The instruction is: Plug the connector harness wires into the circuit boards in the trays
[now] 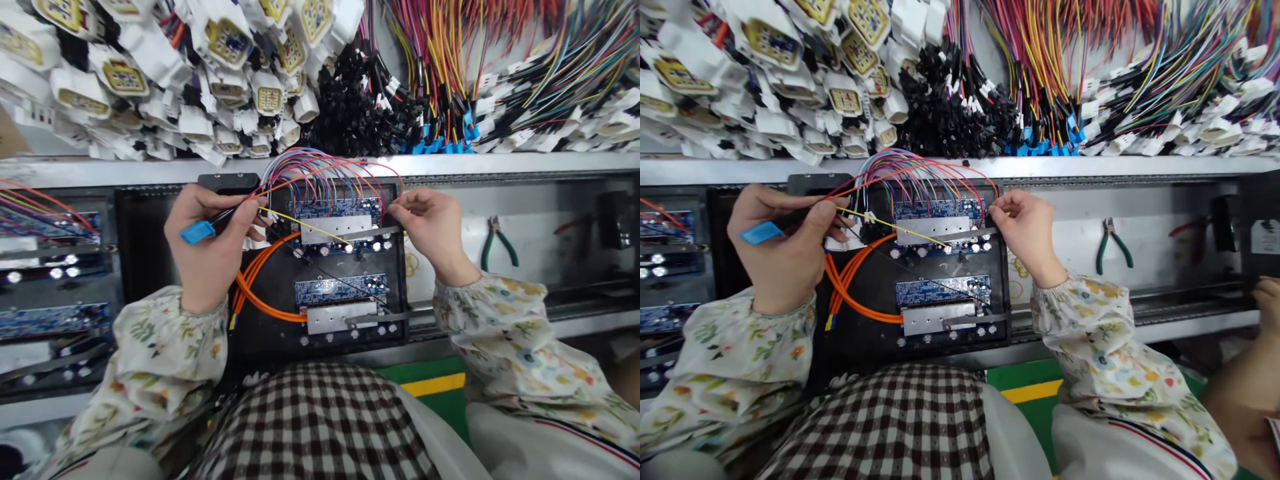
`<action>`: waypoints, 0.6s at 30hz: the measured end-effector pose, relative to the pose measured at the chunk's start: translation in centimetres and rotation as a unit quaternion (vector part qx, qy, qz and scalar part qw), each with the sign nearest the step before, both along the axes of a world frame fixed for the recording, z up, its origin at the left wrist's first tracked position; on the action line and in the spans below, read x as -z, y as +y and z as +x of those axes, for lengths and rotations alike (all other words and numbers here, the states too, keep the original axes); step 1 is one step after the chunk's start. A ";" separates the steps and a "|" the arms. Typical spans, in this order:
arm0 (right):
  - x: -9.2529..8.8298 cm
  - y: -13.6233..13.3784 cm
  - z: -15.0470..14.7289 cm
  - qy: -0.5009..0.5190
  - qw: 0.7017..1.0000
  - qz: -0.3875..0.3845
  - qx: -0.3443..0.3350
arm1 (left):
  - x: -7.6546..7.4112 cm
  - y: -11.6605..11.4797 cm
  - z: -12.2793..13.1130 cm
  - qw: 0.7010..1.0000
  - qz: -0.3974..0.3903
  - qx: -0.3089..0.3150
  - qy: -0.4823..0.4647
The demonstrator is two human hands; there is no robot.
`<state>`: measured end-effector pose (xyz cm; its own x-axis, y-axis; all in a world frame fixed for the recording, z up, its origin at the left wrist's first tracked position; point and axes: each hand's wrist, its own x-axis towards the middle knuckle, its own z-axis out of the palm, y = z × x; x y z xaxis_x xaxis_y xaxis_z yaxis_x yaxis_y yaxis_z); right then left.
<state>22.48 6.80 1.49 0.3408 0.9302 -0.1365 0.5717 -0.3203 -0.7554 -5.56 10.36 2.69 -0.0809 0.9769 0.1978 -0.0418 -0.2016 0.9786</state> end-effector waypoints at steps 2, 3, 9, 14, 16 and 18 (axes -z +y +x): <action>-0.5 -0.1 0.0 -0.034 0.999 -0.016 -0.021 | -0.2 -0.2 0.1 1.000 0.003 -0.005 0.007; -1.0 -0.1 -0.3 -0.062 0.997 -0.024 -0.036 | -0.3 -0.3 0.1 1.000 0.008 -0.007 0.010; -4.4 -0.5 -5.7 -0.199 0.963 0.064 -0.169 | -0.5 -0.8 0.2 0.999 0.023 -0.018 0.024; -5.3 -0.7 -8.7 -0.271 0.928 0.168 -0.195 | -0.4 -1.0 -0.2 1.000 0.003 -0.026 0.013; -5.3 -1.0 -9.0 -0.324 0.899 0.245 -0.164 | -0.3 -1.0 -0.2 1.000 0.001 -0.022 0.015; -4.9 -1.2 -9.3 -0.380 0.855 0.287 -0.206 | -0.3 -1.0 -0.3 1.000 0.000 -0.017 0.010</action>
<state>13.15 5.57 6.39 -0.2435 0.8326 0.4975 0.9427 0.3238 -0.0805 -5.85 9.40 3.00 -0.1100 0.9735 0.2007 -0.0149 -0.2035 0.9790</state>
